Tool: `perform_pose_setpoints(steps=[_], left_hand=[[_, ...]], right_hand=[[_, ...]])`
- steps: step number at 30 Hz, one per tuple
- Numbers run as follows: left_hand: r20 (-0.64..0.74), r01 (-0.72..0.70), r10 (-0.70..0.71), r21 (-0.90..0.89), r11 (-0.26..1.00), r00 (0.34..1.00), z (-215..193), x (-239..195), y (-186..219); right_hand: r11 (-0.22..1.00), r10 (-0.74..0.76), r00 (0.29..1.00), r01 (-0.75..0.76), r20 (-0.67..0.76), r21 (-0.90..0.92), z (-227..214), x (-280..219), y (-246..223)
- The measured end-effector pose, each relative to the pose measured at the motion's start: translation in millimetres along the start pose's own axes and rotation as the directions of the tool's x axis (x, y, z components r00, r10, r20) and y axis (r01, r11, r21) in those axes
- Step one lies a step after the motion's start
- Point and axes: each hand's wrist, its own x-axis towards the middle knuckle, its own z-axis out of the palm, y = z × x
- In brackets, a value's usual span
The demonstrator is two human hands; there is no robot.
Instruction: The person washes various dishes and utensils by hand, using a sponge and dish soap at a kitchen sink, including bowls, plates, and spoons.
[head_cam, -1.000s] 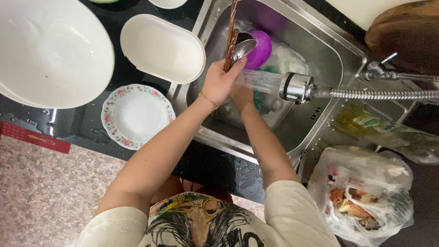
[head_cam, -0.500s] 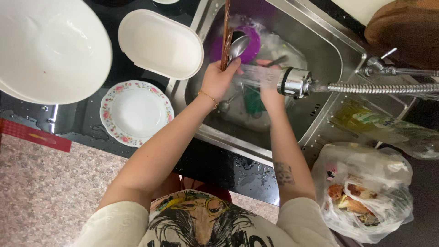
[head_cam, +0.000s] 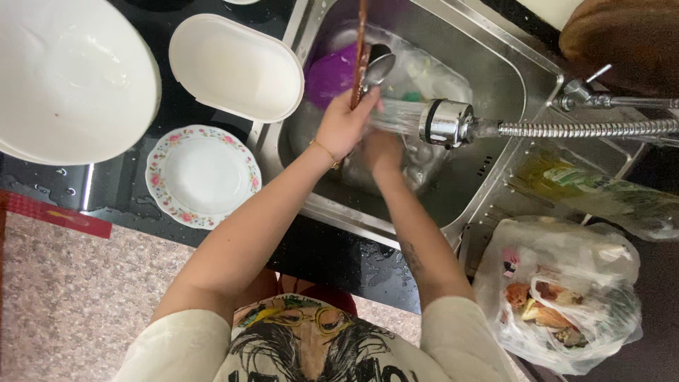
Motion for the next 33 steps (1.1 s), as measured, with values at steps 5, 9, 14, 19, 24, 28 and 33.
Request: perform_pose_setpoints(steps=[5,9,14,19,24,28,33], left_hand=[[-0.013,-0.124,0.123,-0.09,0.988,0.992,-12.8,-7.2,13.4],[-0.022,-0.131,0.13,-0.043,0.99,0.991,-15.7,-4.4,-3.7],[-0.014,-0.08,0.079,-0.032,0.996,0.997,-19.1,9.6,-9.9],[-0.087,-0.077,0.068,-0.103,0.992,0.994,-15.3,7.9,-14.6],[-0.16,-0.229,0.185,-0.322,0.919,0.97,15.9,6.5,-27.6],[-0.15,-0.103,0.039,-0.447,0.888,0.988,37.5,6.3,-16.2],[-0.142,-0.102,0.061,-0.307,0.946,0.988,44.0,21.4,-6.0]], right_hand=[[0.984,-0.176,0.977,0.169,-0.122,-0.06,22.3,15.7,-23.0],[0.985,-0.144,0.968,0.16,-0.207,0.06,7.3,35.5,-31.9],[0.944,-0.065,0.927,0.177,-0.369,0.28,-7.2,43.2,-35.2],[0.878,0.003,0.885,0.22,-0.465,0.425,-15.8,31.3,-22.9],[0.788,0.114,0.832,0.258,-0.543,0.559,-30.6,-3.2,-8.5],[0.617,-0.037,0.84,0.446,-0.542,0.649,-82.4,-63.2,-5.1],[0.394,0.215,0.977,-0.09,0.004,0.915,-28.9,-80.4,46.6]])
